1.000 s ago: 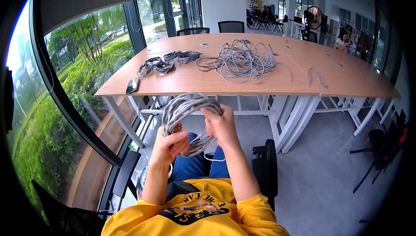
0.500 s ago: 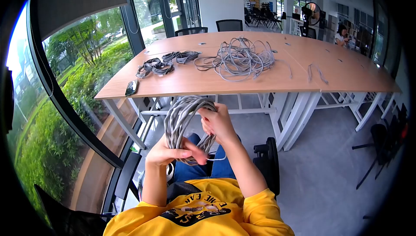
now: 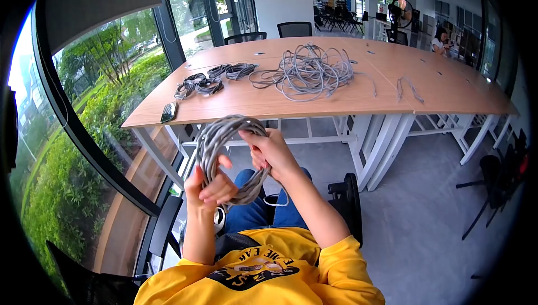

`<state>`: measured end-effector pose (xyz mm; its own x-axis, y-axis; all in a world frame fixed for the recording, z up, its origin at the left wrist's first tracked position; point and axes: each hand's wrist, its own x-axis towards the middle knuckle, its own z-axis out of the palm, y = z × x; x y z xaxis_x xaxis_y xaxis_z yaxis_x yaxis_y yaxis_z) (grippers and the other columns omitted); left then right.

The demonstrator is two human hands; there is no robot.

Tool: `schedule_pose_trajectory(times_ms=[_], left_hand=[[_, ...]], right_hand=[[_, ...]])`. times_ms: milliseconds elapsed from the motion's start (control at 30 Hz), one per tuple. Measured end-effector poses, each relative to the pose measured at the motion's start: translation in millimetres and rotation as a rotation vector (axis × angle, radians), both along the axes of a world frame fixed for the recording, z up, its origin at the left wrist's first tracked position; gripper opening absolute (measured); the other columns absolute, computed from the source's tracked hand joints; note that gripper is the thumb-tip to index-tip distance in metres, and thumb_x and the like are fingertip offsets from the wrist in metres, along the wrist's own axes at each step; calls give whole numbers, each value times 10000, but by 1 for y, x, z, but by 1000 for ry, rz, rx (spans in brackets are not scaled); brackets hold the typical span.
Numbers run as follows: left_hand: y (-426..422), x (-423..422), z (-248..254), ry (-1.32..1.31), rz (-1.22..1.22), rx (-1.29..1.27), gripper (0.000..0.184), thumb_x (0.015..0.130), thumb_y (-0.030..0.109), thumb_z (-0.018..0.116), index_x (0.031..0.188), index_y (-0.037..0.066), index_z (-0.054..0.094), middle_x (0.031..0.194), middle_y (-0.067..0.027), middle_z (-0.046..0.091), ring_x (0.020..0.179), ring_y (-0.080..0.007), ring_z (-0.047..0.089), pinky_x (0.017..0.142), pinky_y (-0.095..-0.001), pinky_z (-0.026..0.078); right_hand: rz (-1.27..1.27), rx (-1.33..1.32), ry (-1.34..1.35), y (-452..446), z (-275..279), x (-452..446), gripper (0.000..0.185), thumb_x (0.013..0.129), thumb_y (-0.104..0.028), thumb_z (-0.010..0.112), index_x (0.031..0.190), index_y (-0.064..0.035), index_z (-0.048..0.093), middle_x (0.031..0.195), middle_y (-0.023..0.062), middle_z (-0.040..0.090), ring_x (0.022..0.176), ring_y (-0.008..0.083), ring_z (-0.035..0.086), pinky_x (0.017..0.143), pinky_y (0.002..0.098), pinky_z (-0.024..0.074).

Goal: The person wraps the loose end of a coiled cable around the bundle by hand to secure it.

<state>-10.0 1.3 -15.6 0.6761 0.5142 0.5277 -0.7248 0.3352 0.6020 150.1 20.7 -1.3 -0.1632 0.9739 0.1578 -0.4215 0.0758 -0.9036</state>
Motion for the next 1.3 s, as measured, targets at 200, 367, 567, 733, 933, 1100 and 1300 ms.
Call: schedule_pose_trajectory(times_ms=[200,367,567,733,933,1100,1300], left_hand=[[38,-5,27,-53,-17,-237,333,928,301,249,804,56,439,374,85,291,289,-22,250,330,-172,226],[27,-5,22,-89,-15,-155,330,926,311,235,746,91,403,364,84,308,281,-22,272,327,-174,241],[10,1,13,-15,6,158,492,899,282,318,1232,-78,285,368,69,305,291,-30,270,365,-187,276],[1,-2,18,53,70,33,484,905,273,316,1252,-60,265,360,66,289,296,-40,239,376,-192,251],[1,-1,17,9,53,77,550,909,365,268,1319,24,132,358,75,269,279,-23,229,332,-197,237],[-5,-7,25,-248,182,80,561,903,398,259,1344,148,19,375,58,286,286,-28,220,299,-168,191],[-10,-26,47,-397,600,255,527,914,368,243,1342,115,69,364,59,290,290,-12,259,296,-154,203]], right_hand=[[61,-149,42,27,13,1,303,793,-271,560,586,-102,417,379,-38,321,304,76,291,358,243,256],[44,-26,-8,13,24,-3,306,822,-239,513,570,-102,404,379,-46,288,296,55,273,344,225,228],[119,40,2,11,22,-2,383,800,-253,542,495,-116,357,361,-34,281,272,64,259,319,224,215],[164,-32,-7,11,15,1,291,778,-239,569,573,-74,445,398,-4,357,317,93,340,368,235,293],[130,169,-86,9,14,-1,199,736,-218,627,714,-42,536,577,36,528,507,119,532,497,228,415],[239,329,-102,9,-14,-1,633,829,-588,213,923,-36,509,688,34,556,705,140,557,732,280,417],[311,190,-423,18,-64,8,408,897,-392,314,909,-18,477,613,21,511,599,113,537,631,249,440]])
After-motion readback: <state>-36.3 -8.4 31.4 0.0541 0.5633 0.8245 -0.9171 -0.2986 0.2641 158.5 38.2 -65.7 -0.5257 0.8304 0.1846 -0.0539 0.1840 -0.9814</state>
